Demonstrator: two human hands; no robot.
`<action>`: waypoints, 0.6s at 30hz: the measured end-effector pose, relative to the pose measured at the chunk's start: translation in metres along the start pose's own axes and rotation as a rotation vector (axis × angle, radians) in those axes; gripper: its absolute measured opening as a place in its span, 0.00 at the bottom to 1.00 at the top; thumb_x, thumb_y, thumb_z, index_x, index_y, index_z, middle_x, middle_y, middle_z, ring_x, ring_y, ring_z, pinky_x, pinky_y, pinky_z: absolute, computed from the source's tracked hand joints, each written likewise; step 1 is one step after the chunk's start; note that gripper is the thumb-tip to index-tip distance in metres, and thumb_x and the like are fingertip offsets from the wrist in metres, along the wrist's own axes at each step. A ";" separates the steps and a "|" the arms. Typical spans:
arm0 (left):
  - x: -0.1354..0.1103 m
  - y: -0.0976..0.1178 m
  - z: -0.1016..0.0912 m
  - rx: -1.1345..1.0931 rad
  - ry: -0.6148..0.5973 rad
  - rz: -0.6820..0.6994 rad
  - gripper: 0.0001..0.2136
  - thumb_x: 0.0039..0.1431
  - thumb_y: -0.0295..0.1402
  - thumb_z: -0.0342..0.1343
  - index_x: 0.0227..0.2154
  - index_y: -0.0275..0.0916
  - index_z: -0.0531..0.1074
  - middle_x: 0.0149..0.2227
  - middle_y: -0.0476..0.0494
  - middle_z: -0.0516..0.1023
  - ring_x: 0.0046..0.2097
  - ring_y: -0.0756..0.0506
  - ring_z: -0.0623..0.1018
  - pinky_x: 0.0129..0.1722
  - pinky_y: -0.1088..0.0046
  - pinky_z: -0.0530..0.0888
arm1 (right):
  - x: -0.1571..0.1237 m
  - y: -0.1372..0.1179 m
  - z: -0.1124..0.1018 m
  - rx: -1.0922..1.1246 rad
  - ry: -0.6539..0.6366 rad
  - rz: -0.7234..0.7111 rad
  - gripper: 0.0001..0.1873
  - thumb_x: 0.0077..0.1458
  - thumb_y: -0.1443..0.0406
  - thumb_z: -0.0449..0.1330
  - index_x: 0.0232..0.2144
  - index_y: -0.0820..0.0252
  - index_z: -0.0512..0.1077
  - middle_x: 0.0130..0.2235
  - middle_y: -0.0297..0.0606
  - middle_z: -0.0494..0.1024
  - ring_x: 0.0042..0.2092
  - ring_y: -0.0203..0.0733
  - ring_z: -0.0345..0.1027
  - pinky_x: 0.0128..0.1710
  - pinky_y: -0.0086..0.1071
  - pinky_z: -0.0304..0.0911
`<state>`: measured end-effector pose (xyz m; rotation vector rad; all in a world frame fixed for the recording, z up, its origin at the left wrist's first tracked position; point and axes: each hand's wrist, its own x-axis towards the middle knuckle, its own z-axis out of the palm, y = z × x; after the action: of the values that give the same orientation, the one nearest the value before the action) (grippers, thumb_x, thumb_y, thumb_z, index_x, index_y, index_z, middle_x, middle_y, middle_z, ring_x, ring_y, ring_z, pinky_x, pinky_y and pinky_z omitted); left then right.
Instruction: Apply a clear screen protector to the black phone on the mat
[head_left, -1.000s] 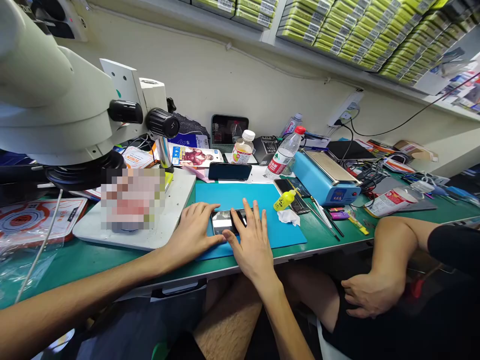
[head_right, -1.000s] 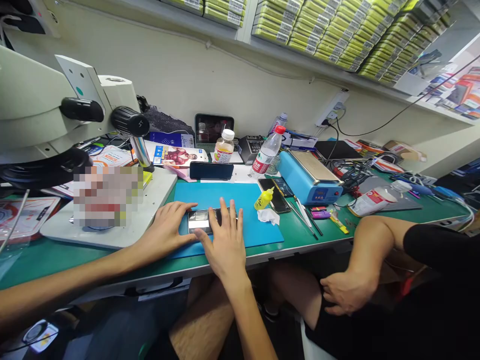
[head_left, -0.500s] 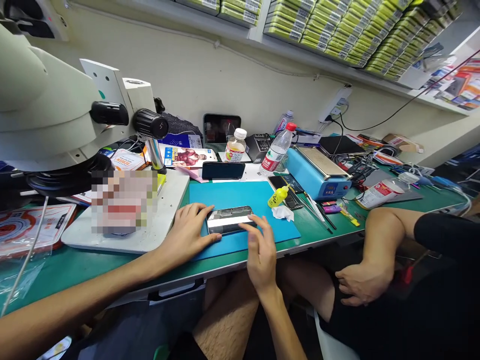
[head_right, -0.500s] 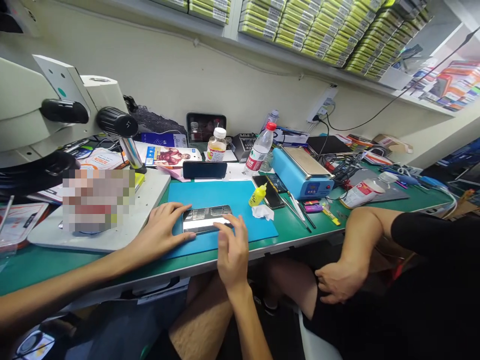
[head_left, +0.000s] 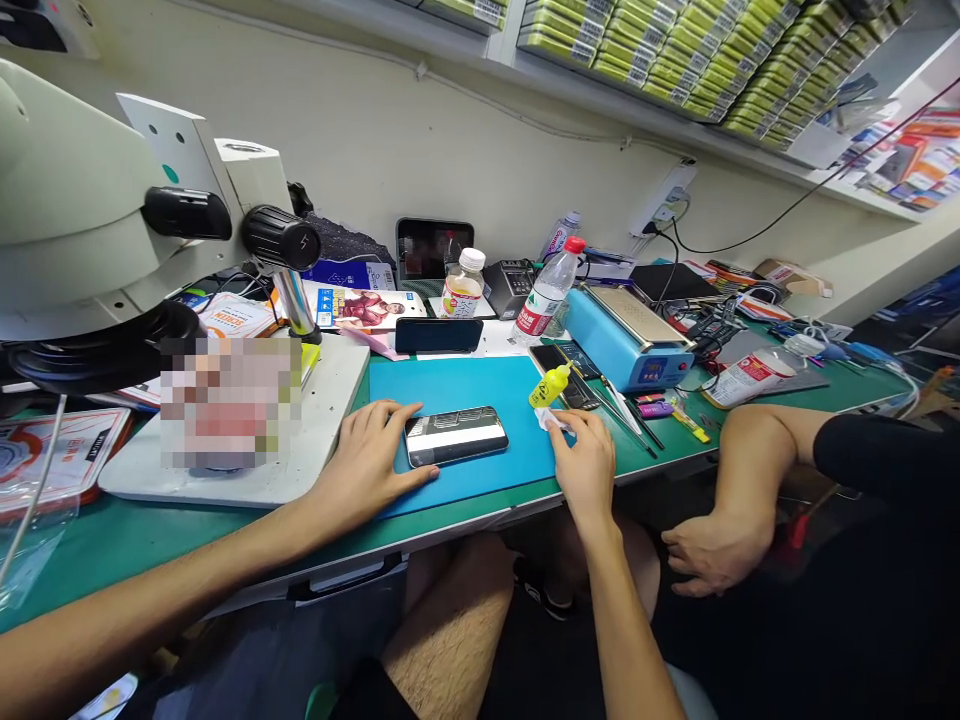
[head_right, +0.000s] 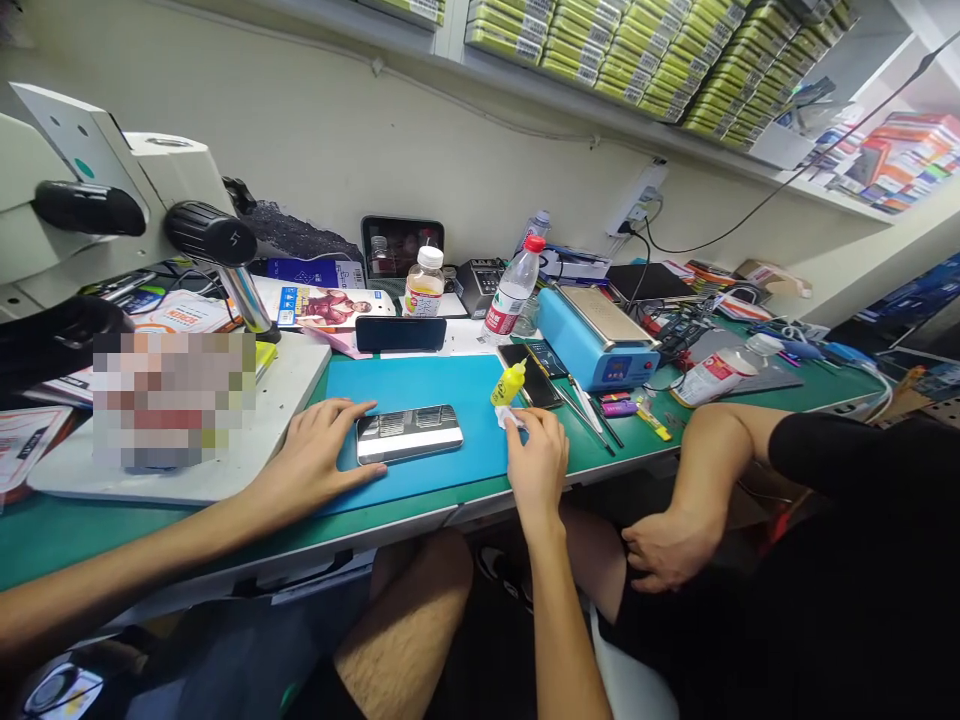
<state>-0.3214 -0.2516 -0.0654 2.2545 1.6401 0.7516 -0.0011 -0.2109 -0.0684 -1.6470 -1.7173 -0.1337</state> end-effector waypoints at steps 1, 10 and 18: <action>0.000 0.000 -0.001 -0.009 -0.007 -0.003 0.32 0.62 0.51 0.61 0.65 0.43 0.62 0.57 0.38 0.70 0.62 0.32 0.67 0.61 0.50 0.64 | -0.001 -0.003 0.000 0.004 0.014 -0.001 0.21 0.68 0.53 0.53 0.38 0.59 0.80 0.43 0.47 0.81 0.46 0.53 0.72 0.49 0.47 0.65; 0.001 0.003 -0.004 -0.066 0.014 -0.024 0.33 0.60 0.46 0.64 0.65 0.46 0.62 0.54 0.41 0.73 0.59 0.33 0.70 0.59 0.51 0.65 | -0.052 -0.062 -0.004 0.110 -0.021 -0.238 0.12 0.70 0.62 0.56 0.45 0.55 0.79 0.46 0.41 0.84 0.50 0.47 0.76 0.53 0.42 0.67; 0.003 0.003 -0.003 -0.068 -0.002 -0.043 0.33 0.59 0.46 0.65 0.64 0.46 0.63 0.53 0.41 0.73 0.59 0.33 0.70 0.60 0.50 0.64 | -0.035 -0.074 0.008 -0.050 -0.197 -0.339 0.20 0.73 0.61 0.51 0.60 0.57 0.75 0.60 0.40 0.78 0.64 0.56 0.67 0.62 0.53 0.63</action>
<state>-0.3198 -0.2501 -0.0608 2.1656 1.6317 0.7825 -0.0740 -0.2482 -0.0640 -1.4290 -2.1518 -0.1812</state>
